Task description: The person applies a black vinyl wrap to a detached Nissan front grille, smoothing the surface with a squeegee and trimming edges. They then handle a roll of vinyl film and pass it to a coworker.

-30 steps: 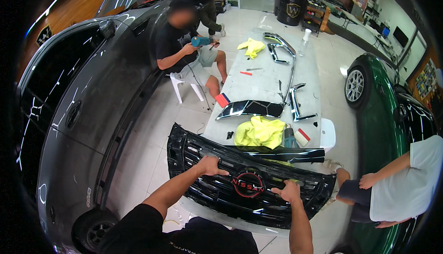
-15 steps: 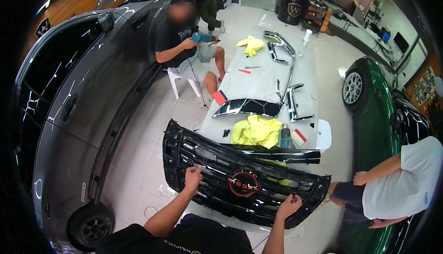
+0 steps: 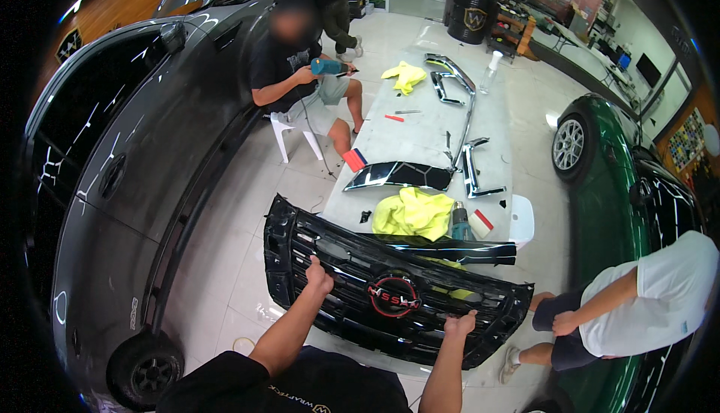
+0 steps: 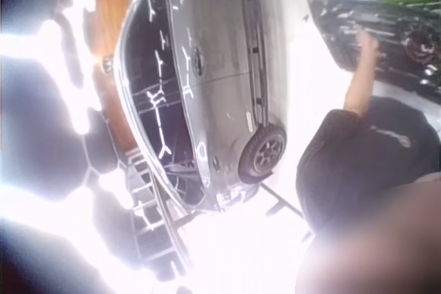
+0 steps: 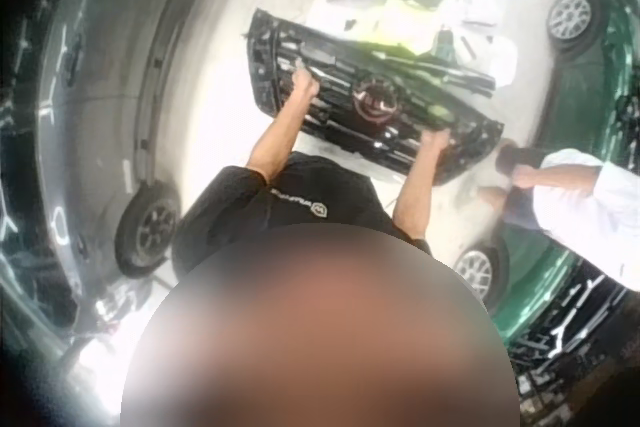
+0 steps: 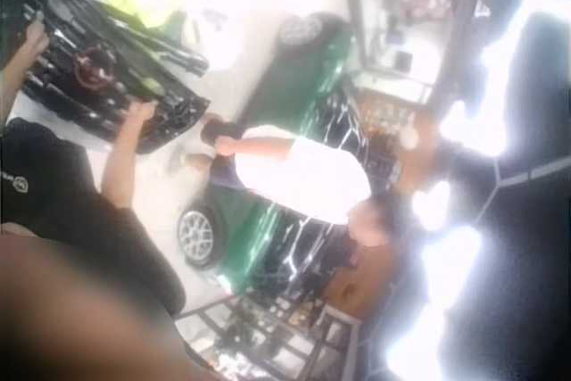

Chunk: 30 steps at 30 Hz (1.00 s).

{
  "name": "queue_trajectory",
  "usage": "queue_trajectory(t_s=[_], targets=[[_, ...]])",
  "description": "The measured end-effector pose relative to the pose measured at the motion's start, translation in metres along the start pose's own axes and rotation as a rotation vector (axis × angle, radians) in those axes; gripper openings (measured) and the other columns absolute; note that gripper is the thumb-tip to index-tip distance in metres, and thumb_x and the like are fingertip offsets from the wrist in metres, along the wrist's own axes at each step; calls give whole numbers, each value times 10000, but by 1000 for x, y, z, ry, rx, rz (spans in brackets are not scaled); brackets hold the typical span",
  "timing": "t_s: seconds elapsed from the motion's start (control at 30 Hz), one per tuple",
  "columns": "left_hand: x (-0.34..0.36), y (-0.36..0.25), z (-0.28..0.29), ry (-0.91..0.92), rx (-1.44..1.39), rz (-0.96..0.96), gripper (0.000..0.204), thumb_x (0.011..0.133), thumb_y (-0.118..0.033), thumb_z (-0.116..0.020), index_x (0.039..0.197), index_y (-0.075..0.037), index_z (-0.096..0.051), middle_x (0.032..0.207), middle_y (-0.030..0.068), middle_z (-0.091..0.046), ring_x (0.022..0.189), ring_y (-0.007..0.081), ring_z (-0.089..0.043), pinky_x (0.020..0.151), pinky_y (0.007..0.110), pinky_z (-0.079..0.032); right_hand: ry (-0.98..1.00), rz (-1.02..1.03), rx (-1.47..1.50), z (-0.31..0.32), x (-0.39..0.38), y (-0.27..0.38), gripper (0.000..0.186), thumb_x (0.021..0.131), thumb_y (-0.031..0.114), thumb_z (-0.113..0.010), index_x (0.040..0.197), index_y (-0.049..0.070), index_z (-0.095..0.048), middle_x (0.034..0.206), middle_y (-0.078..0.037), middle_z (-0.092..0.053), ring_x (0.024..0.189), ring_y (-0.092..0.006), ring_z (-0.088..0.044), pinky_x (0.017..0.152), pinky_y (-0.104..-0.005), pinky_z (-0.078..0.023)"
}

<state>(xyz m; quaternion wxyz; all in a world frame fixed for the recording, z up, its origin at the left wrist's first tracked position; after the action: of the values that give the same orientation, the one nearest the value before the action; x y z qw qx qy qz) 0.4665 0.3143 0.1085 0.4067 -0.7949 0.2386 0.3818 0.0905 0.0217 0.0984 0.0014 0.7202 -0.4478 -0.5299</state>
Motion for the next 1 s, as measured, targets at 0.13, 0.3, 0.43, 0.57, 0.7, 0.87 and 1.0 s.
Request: queue_trajectory(t_s=[0.13, 0.3, 0.43, 0.57, 0.7, 0.87, 1.0], targets=[[14, 11, 2, 38, -56, -122, 541, 1160, -427, -469, 1349, 64, -596, 1314, 119, -681, 1154, 254, -646, 1075, 417, -509, -10, 45, 68, 4, -1, -7, 577, 1131, 514, -475, 1526, 94, -494, 1526, -179, -525, 1361, -389, -529, 1177, -635, -406], [18, 19, 0, -95, 4, -180, 592, 1154, -455, -479, 1355, 91, -587, 1300, 147, -678, 1120, 243, -634, 1042, 381, -509, -58, 86, 16, 1, -5, -9, 590, 1118, 536, -497, 1511, 96, -509, 1498, -165, -543, 1334, -366, -549, 1180, -624, -408], [5, 16, -6, -166, 75, -204, 611, 1149, -479, -479, 1331, 92, -593, 1251, 148, -680, 1092, 241, -633, 1009, 384, -518, -82, 111, -26, 2, -5, -10, 565, 1109, 537, -522, 1459, 94, -553, 1434, -148, -583, 1279, -331, -571, 1171, -574, -431], [0, 11, -4, -68, 70, -104, 577, 1155, -463, -450, 1415, 39, -569, 1464, 138, -617, 1279, 302, -627, 1168, 505, -464, 54, 48, -18, 10, -2, -8, 613, 1097, 576, -524, 1446, 73, -546, 1454, -144, -558, 1282, -323, -551, 1181, -565, -366], [5, 11, 4, 38, -18, -108, 504, 1158, -459, -453, 1343, -15, -605, 1345, 116, -672, 1165, 311, -654, 1031, 566, -508, 75, -8, -21, 21, 1, -5, 709, 1078, 617, -524, 1473, 28, -504, 1495, -151, -512, 1373, -319, -479, 1240, -544, -280], [4, 7, 14, 151, 96, -79, 540, 1135, -545, -460, 1323, -61, -608, 1241, 99, -681, 1033, 294, -642, 884, 526, -503, 173, -87, 13, 21, -9, -6, 694, 1111, 578, -458, 1507, 9, -447, 1507, -171, -474, 1407, -337, -454, 1274, -534, -243], [-5, 1, 12, 214, 92, -86, 586, 1123, -551, -489, 1405, -44, -570, 1373, 125, -644, 1192, 316, -635, 1027, 552, -490, 147, -77, 20, 24, -21, -7, 726, 1133, 478, -432, 1584, -72, -286, 1680, -261, -297, 1570, -434, -301, 1302, -610, -218]])
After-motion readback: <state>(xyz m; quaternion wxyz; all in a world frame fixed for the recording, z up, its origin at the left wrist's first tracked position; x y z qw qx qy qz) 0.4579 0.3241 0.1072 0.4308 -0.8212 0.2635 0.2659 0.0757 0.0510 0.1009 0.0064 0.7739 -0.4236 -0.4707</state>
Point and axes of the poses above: each hand's wrist, its own x-axis towards the middle knuckle, its own z-axis out of the back of the hand, y = z × x, the point moved 3 cm from there along x, towards the middle knuckle
